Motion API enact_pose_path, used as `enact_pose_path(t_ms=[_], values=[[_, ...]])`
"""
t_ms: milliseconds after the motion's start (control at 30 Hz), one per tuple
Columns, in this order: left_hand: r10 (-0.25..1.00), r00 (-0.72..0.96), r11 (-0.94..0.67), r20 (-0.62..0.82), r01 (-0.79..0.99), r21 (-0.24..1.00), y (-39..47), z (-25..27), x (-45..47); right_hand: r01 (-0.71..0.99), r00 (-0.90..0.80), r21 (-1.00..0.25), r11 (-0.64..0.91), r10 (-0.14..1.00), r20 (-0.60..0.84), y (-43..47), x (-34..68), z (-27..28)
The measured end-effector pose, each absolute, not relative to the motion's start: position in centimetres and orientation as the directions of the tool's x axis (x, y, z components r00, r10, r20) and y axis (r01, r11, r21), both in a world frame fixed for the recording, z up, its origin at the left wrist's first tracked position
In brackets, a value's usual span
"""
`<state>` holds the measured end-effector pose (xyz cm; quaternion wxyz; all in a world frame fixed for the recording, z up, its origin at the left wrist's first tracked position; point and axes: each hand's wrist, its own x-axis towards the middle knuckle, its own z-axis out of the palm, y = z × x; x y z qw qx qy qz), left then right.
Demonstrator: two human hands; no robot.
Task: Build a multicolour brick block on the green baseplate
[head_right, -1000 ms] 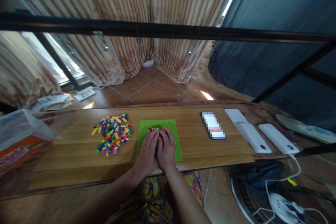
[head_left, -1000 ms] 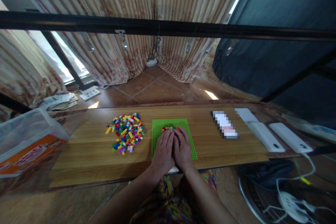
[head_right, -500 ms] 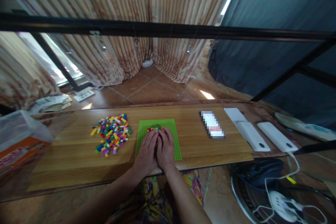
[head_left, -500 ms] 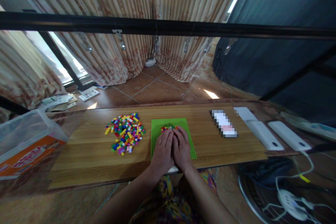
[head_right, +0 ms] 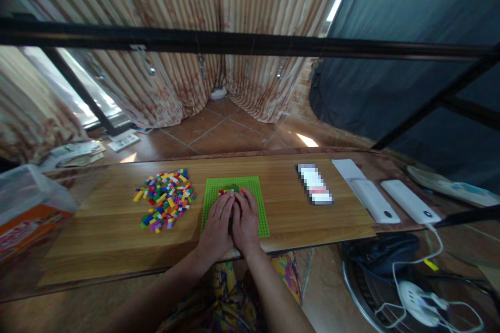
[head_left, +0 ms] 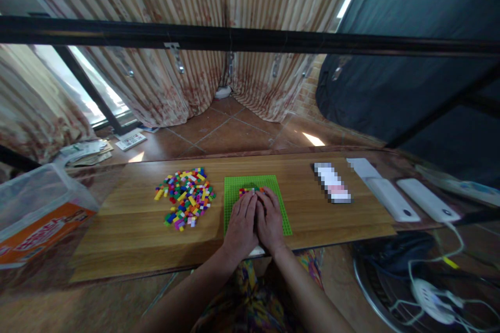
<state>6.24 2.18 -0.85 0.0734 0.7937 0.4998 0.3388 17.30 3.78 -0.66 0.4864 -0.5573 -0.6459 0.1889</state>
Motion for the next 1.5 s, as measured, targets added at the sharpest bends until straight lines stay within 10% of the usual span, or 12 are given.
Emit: enact_pose_path(t_ms=[1500], values=[[0.843, 0.277, -0.495, 0.462, 0.736, 0.462, 2.11, -0.87, 6.22, 0.536, 0.097, -0.788, 0.304, 0.905, 0.415, 3.81, 17.28, -0.67]])
